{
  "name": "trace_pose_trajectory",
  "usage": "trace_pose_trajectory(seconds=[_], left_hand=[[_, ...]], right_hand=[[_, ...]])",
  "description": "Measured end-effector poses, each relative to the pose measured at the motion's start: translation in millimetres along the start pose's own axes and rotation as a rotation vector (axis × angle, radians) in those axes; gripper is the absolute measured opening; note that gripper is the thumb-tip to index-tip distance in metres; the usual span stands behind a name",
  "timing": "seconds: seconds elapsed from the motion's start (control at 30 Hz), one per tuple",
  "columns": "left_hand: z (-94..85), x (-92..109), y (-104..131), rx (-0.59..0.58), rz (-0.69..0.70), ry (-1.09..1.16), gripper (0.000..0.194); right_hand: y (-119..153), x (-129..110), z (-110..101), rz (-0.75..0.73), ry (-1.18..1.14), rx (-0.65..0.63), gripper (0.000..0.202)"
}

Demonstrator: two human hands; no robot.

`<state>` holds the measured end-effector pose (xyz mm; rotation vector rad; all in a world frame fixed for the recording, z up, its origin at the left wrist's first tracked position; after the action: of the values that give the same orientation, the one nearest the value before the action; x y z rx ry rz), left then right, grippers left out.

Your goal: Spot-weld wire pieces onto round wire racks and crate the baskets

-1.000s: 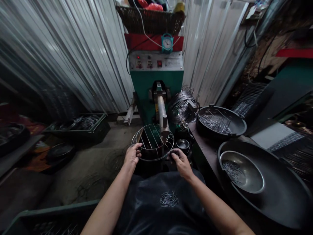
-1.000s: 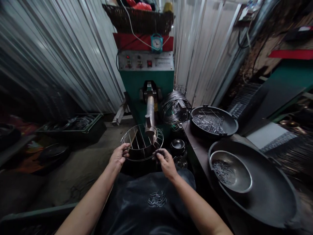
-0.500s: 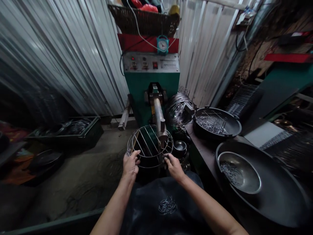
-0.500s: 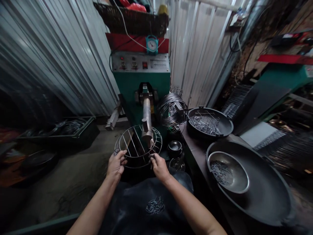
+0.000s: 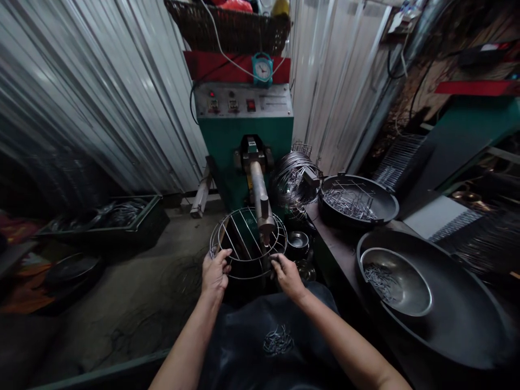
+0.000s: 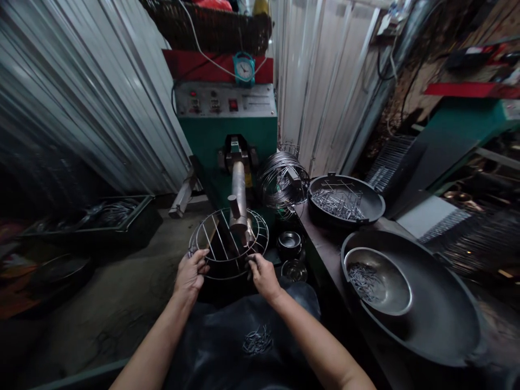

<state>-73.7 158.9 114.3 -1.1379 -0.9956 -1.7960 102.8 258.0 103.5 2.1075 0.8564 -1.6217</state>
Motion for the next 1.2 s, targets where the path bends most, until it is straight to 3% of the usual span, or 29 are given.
trace_pose_trajectory(seconds=[0.23,0.8,1.2], left_hand=[[-0.6,-1,0,0.013,0.007,-0.024,0.039],[3.6,-8,-13,0.085,-0.055,0.001,0.041],[2.8,-6,-11,0.129,-0.074,-0.018,0.041]], right_hand=[[-5,4,3,0.066,-0.146,-0.035,0.02],[-25,6,4,0.063,-0.185,-0.052,0.015],[-22,1,6,0.09,-0.27,-0.051,0.022]])
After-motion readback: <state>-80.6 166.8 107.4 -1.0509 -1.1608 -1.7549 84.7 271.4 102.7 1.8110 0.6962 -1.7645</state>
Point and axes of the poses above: each hand's wrist, its own y-axis away from the middle knuckle, its own z-axis out of the palm, x = y × z, the point moved 4 cm from there along -y, towards the middle knuckle, and after that the axes turned 6 degrees about z, right-handed, at the moved point
